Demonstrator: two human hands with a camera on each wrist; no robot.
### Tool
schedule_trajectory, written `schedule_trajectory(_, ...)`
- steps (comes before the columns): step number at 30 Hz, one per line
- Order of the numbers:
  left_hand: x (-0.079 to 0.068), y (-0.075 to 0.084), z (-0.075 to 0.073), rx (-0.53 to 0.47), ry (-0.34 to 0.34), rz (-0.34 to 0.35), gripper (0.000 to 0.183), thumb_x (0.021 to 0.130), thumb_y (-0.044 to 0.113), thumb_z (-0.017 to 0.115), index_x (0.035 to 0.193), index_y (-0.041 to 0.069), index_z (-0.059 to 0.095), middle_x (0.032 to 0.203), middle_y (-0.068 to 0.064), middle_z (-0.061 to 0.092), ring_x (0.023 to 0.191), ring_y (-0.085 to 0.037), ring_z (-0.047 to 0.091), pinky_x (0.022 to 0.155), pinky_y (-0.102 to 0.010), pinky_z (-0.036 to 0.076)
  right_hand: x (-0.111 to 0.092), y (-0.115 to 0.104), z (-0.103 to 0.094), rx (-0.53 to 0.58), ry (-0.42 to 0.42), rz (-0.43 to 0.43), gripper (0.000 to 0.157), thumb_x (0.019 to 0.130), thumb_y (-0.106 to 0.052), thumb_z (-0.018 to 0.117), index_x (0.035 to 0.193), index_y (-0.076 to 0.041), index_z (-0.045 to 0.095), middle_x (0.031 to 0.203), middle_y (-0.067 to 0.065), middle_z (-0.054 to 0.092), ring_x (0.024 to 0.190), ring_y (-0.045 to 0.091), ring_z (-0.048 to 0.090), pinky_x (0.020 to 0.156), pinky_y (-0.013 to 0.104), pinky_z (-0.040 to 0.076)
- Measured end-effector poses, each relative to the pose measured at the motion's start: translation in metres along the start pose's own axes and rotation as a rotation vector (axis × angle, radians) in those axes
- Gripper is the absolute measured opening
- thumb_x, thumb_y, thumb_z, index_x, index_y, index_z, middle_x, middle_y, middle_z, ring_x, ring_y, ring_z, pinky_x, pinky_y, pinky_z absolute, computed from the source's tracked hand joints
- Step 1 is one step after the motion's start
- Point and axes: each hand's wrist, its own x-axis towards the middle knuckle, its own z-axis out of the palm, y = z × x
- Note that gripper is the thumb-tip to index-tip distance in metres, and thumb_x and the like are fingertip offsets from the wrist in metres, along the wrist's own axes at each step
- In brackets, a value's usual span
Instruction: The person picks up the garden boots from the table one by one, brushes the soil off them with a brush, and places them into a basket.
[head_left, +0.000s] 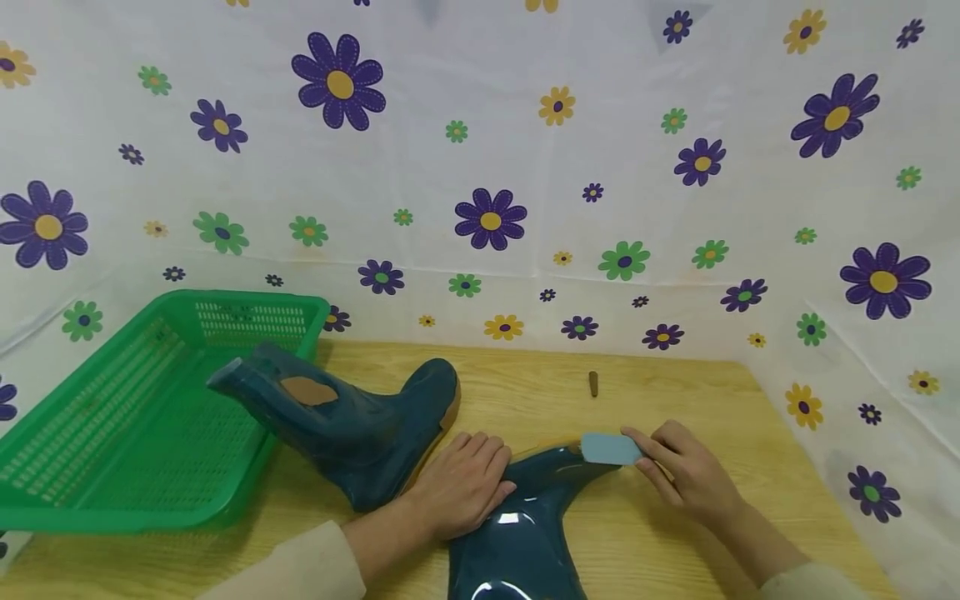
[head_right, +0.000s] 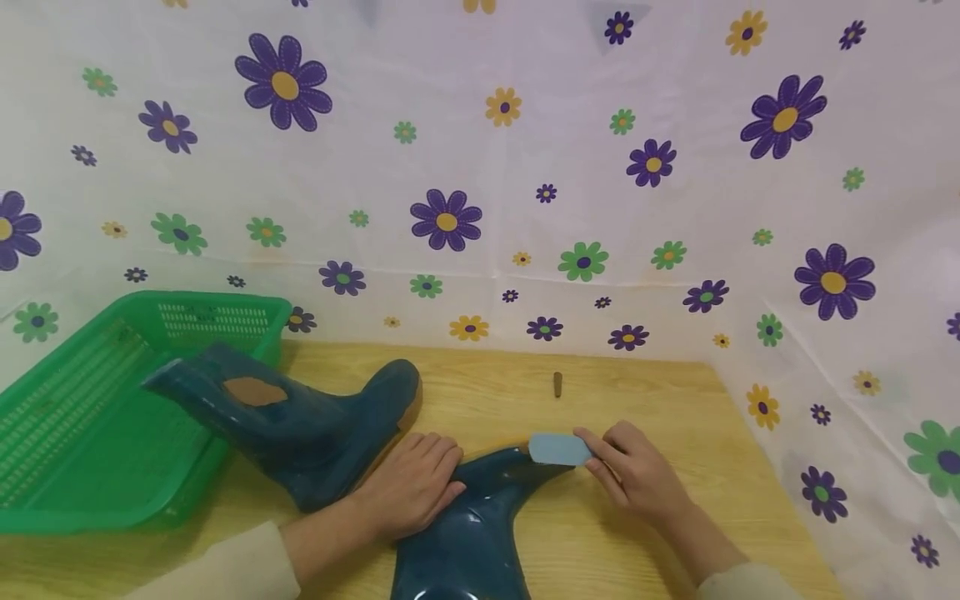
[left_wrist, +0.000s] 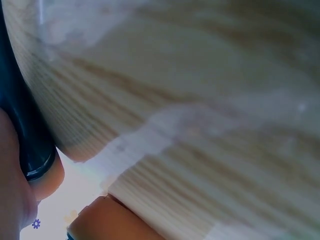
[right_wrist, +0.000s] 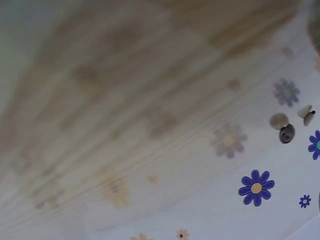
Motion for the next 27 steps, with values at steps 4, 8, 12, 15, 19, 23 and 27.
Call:
schedule_trajectory(4, 0.002, 0.001, 0.000, -0.002, 0.003, 0.002, 0.035, 0.107, 0.040, 0.034, 0.117, 0.013, 0.053, 0.110, 0.000, 0.055, 0.098, -0.018, 0.050, 0.087, -0.033, 0.041, 0.003, -0.002, -0.003, -0.008, 0.017, 0.016, 0.046, 0.108, -0.033, 0.043, 0.118, 0.004, 0.070, 0.080, -0.001, 0.048, 0.074, 0.007, 0.034, 0.065, 0.018, 0.029)
schedule_trajectory(8, 0.002, 0.001, 0.000, 0.001, 0.003, 0.004, 0.035, 0.107, 0.041, 0.034, 0.117, 0.013, 0.053, 0.110, 0.000, 0.055, 0.097, -0.018, 0.050, 0.086, -0.033, 0.041, -0.001, -0.001, -0.013, -0.041, 0.045, 0.024, 0.048, 0.107, -0.033, 0.044, 0.115, 0.006, 0.071, 0.078, -0.001, 0.048, 0.073, 0.007, 0.033, 0.064, 0.019, 0.029)
schedule_trajectory(12, 0.002, 0.000, -0.001, 0.007, 0.005, 0.000, 0.035, 0.107, 0.040, 0.034, 0.117, 0.013, 0.053, 0.109, 0.000, 0.055, 0.097, -0.018, 0.050, 0.085, -0.033, 0.041, -0.002, -0.001, -0.015, -0.056, 0.051, 0.002, 0.048, 0.108, -0.033, 0.043, 0.113, 0.006, 0.071, 0.077, -0.001, 0.047, 0.071, 0.007, 0.032, 0.064, 0.019, 0.028)
schedule_trajectory(15, 0.003, 0.000, -0.001, 0.010, 0.003, -0.003, 0.035, 0.107, 0.041, 0.034, 0.117, 0.013, 0.053, 0.109, 0.000, 0.055, 0.097, -0.018, 0.050, 0.086, -0.033, 0.041, 0.004, -0.003, -0.007, -0.043, 0.056, -0.030, 0.046, 0.108, -0.031, 0.043, 0.114, 0.005, 0.071, 0.077, -0.001, 0.047, 0.071, 0.008, 0.032, 0.064, 0.020, 0.028)
schedule_trajectory(19, 0.003, 0.000, -0.001, 0.008, -0.009, 0.001, 0.036, 0.107, 0.041, 0.033, 0.118, 0.013, 0.053, 0.111, 0.000, 0.055, 0.099, -0.018, 0.050, 0.086, -0.033, 0.041, 0.014, -0.008, 0.008, -0.039, 0.065, -0.068, 0.044, 0.108, -0.030, 0.043, 0.117, 0.003, 0.071, 0.076, 0.000, 0.046, 0.070, 0.010, 0.033, 0.064, 0.022, 0.029)
schedule_trajectory(23, 0.003, 0.000, -0.001, 0.009, -0.012, 0.000, 0.036, 0.107, 0.041, 0.033, 0.118, 0.013, 0.053, 0.111, 0.000, 0.055, 0.099, -0.018, 0.050, 0.087, -0.034, 0.041, 0.022, -0.012, 0.017, -0.038, 0.070, -0.077, 0.044, 0.108, -0.030, 0.043, 0.117, 0.003, 0.071, 0.076, 0.000, 0.047, 0.069, 0.010, 0.034, 0.064, 0.024, 0.030)
schedule_trajectory(27, 0.002, 0.000, -0.001, 0.008, -0.010, -0.007, 0.034, 0.107, 0.041, 0.034, 0.116, 0.014, 0.053, 0.110, 0.000, 0.055, 0.098, -0.018, 0.049, 0.086, -0.034, 0.041, 0.025, -0.015, 0.022, -0.041, 0.053, -0.065, 0.044, 0.108, -0.031, 0.043, 0.117, 0.001, 0.071, 0.076, 0.000, 0.047, 0.070, 0.010, 0.035, 0.064, 0.023, 0.030)
